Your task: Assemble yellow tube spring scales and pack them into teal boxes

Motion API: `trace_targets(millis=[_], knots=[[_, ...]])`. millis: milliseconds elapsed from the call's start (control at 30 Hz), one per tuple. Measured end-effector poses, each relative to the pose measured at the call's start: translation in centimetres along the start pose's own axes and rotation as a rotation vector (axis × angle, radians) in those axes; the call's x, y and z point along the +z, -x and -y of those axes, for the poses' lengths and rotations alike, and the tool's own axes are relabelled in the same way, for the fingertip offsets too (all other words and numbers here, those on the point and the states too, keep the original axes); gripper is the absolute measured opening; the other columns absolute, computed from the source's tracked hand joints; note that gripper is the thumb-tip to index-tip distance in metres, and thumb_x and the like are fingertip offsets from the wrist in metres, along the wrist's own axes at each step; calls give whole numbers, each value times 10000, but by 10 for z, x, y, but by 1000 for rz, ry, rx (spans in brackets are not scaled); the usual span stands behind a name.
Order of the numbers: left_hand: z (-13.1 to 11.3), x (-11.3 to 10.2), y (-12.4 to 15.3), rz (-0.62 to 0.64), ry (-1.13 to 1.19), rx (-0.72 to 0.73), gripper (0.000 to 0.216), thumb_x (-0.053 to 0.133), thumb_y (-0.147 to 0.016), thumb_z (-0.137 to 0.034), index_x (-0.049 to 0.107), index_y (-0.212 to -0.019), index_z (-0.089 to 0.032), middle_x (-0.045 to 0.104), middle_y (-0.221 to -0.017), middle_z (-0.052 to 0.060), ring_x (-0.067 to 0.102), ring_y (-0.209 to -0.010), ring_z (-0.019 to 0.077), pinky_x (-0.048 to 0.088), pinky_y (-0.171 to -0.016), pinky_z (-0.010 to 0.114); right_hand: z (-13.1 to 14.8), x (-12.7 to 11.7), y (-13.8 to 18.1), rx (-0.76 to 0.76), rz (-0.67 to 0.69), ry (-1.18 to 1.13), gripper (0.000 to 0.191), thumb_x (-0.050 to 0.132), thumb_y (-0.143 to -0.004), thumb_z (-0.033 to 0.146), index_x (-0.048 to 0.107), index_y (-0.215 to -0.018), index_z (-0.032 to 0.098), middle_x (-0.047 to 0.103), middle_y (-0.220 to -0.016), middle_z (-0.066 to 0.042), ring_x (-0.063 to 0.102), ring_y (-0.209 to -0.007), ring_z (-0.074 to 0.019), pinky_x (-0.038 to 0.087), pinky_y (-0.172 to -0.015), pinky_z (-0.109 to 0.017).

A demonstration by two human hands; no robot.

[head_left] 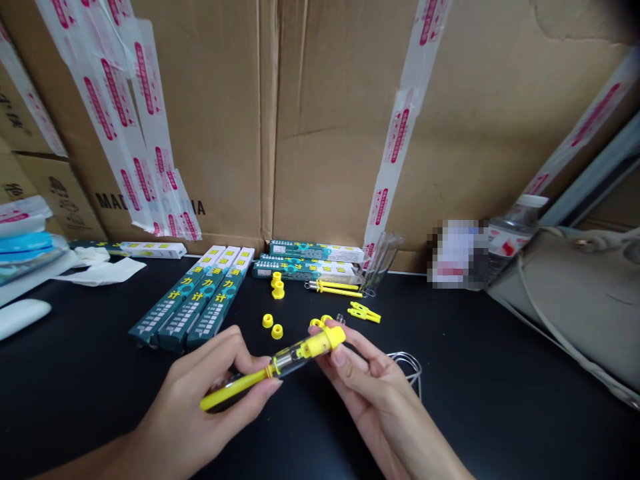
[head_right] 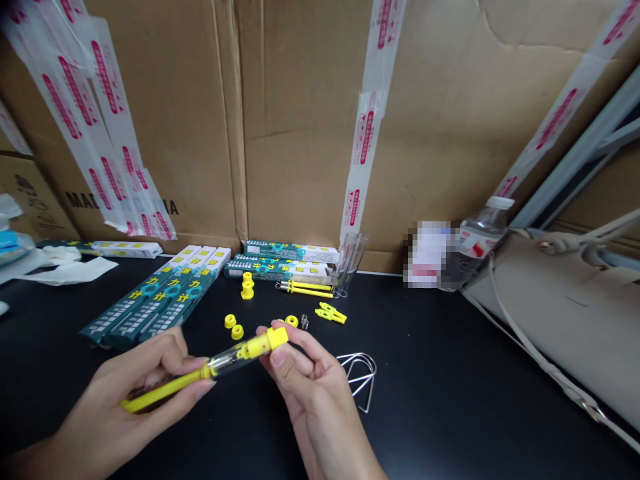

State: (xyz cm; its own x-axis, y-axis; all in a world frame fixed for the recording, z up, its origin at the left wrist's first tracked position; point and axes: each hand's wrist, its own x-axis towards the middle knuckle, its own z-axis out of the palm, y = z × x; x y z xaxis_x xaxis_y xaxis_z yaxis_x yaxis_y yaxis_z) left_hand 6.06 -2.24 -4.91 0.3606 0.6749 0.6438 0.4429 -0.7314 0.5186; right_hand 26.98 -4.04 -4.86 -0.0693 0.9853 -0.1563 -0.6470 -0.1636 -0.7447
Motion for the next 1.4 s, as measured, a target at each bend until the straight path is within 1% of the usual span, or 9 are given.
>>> trace_targets(millis=[200,267,400,567,733,933,1033,1200,1400], knots=[[-1,1,-2,-6,4,-26,223,630,-866,-130,450,-787,-235,473,-695,-90,376,-381,23,327,-359,132,1,3,2,-9,-14,26,231,912,-672,290,749,-770,159,801,-892,-67,737,-933,-198,502,-1053,-362],[-2,1,-3,-8,2,-22,226,627,-868,-132,444,-784,-236,472,-691,-92,371,-374,21,315,-351,134,1,3,2,-8,-20,7,251,920,-660,272,758,-818,164,800,-902,-62,736,-930,-185,510,-1041,-342],[-1,1,-3,-3,-13,-14,226,623,-870,-135,440,-786,-238,486,-696,-92,367,-371,20,306,-347,136,0,3,1,-4,-53,-30,430,932,-638,257,760,-1029,209,803,-971,-49,733,-980,-180,507,-1039,-328],[-1,1,-1,9,-13,-13,216,610,-878,-126,444,-794,-237,484,-703,-87,371,-383,25,299,-351,145,0,2,1,-11,-27,52,348,911,-667,315,772,-949,165,795,-1016,-88,715,-1034,-227,474,-1085,-382],[-1,1,-1,17,-12,-3,218,604,-878,-101,449,-797,-232,486,-716,-76,369,-391,27,273,-349,160,1,3,1,-12,-17,53,284,900,-686,314,767,-879,154,798,-987,-91,722,-1010,-231,466,-1095,-388],[1,2,1,17,-12,-4,213,601,-889,-102,454,-804,-231,486,-730,-69,345,-393,29,259,-348,174,0,3,0,12,-61,-30,418,920,-659,258,761,-1043,219,806,-986,-44,731,-1003,-193,480,-1077,-346],[1,3,1,3,-3,5,212,597,-886,-92,459,-806,-231,474,-733,-71,343,-397,28,256,-348,175,-1,1,1,0,-42,2,389,915,-667,272,770,-1019,192,805,-991,-61,729,-1009,-209,472,-1088,-368],[0,4,1,8,1,5,199,598,-884,-85,483,-818,-233,474,-731,-70,408,-426,37,315,-371,159,-1,-1,2,-19,-22,35,223,884,-718,284,763,-856,159,804,-965,-85,735,-986,-227,472,-1091,-397],[2,3,5,-31,-41,4,108,645,-894,-153,581,-924,-235,581,-775,-41,556,-507,76,445,-443,151,3,1,2,-59,-43,15,356,892,-708,246,756,-1034,202,812,-991,-61,741,-1003,-220,496,-1067,-382]])
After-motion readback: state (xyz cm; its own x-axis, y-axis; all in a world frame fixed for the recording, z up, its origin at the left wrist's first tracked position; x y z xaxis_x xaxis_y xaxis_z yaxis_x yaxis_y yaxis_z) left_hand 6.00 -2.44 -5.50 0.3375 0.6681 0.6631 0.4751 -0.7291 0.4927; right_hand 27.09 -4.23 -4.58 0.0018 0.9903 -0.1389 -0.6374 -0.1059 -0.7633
